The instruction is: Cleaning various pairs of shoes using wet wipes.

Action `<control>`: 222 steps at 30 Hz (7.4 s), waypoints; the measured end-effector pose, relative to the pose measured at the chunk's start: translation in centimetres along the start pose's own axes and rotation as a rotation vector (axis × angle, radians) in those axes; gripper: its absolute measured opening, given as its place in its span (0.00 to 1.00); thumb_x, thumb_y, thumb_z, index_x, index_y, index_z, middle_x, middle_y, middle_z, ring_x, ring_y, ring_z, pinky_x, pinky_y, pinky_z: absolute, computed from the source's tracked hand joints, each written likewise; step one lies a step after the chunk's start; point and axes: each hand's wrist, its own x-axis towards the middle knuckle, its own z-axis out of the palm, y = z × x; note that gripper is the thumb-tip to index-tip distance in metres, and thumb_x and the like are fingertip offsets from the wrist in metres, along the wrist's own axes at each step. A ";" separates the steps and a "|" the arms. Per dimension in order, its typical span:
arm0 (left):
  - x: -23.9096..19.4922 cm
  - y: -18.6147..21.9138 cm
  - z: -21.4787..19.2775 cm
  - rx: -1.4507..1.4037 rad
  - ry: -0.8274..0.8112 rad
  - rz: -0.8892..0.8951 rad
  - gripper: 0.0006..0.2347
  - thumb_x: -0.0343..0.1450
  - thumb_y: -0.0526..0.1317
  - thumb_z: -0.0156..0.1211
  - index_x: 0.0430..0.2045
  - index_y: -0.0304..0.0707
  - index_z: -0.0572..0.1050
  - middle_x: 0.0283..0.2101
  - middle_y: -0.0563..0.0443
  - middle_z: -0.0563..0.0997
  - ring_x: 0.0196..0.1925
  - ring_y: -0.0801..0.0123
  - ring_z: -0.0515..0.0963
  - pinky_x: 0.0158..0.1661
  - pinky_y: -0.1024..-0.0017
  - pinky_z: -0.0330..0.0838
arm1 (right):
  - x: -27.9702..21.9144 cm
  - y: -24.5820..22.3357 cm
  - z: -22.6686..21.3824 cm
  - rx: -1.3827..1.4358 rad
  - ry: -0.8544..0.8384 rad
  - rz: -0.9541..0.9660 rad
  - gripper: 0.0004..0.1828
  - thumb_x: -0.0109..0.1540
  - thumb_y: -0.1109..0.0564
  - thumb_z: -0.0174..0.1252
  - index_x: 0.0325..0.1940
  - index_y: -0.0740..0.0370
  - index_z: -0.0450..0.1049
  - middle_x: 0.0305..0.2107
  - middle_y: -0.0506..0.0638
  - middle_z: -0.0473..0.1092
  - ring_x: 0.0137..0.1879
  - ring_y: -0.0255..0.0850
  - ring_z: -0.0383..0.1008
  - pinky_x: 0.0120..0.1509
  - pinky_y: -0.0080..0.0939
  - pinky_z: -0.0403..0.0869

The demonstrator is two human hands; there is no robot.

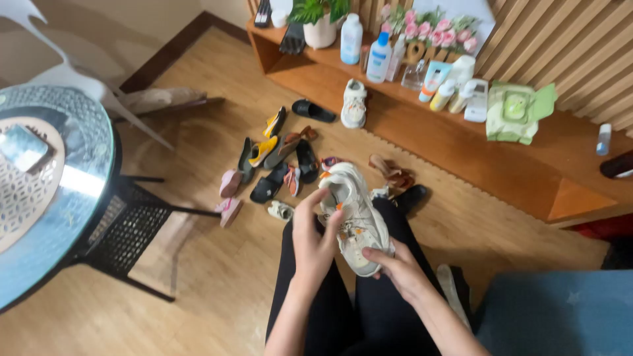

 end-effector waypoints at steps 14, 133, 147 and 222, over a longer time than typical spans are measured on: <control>1.0 -15.5 13.2 -1.117 -0.379 -0.966 0.34 0.68 0.34 0.66 0.71 0.50 0.59 0.58 0.45 0.81 0.54 0.62 0.82 0.46 0.62 0.82 | 15.8 2.0 -6.1 0.272 0.253 0.051 0.32 0.57 0.64 0.64 0.66 0.52 0.68 0.38 0.70 0.77 0.30 0.51 0.72 0.25 0.45 0.67; 7.3 -73.0 17.4 -0.739 0.453 -1.327 0.22 0.72 0.32 0.64 0.63 0.35 0.69 0.37 0.50 0.76 0.23 0.71 0.77 0.16 0.86 0.70 | 69.8 23.7 1.2 -0.401 -0.106 0.235 0.41 0.57 0.56 0.72 0.73 0.40 0.66 0.57 0.64 0.64 0.53 0.46 0.75 0.46 0.49 0.82; 13.0 -29.6 4.1 -1.139 0.288 -1.143 0.28 0.65 0.30 0.64 0.64 0.35 0.70 0.57 0.45 0.80 0.52 0.67 0.79 0.51 0.72 0.73 | 36.8 0.0 4.4 0.038 -0.002 -0.054 0.36 0.51 0.78 0.62 0.63 0.64 0.69 0.56 0.59 0.73 0.60 0.49 0.73 0.57 0.46 0.73; -8.2 10.8 -7.6 -0.299 -0.398 0.111 0.19 0.75 0.43 0.46 0.61 0.40 0.72 0.45 0.43 0.79 0.45 0.61 0.81 0.49 0.70 0.72 | -17.6 -13.5 8.0 -1.015 -0.335 -1.367 0.16 0.64 0.72 0.45 0.49 0.67 0.76 0.46 0.56 0.74 0.51 0.51 0.72 0.62 0.50 0.75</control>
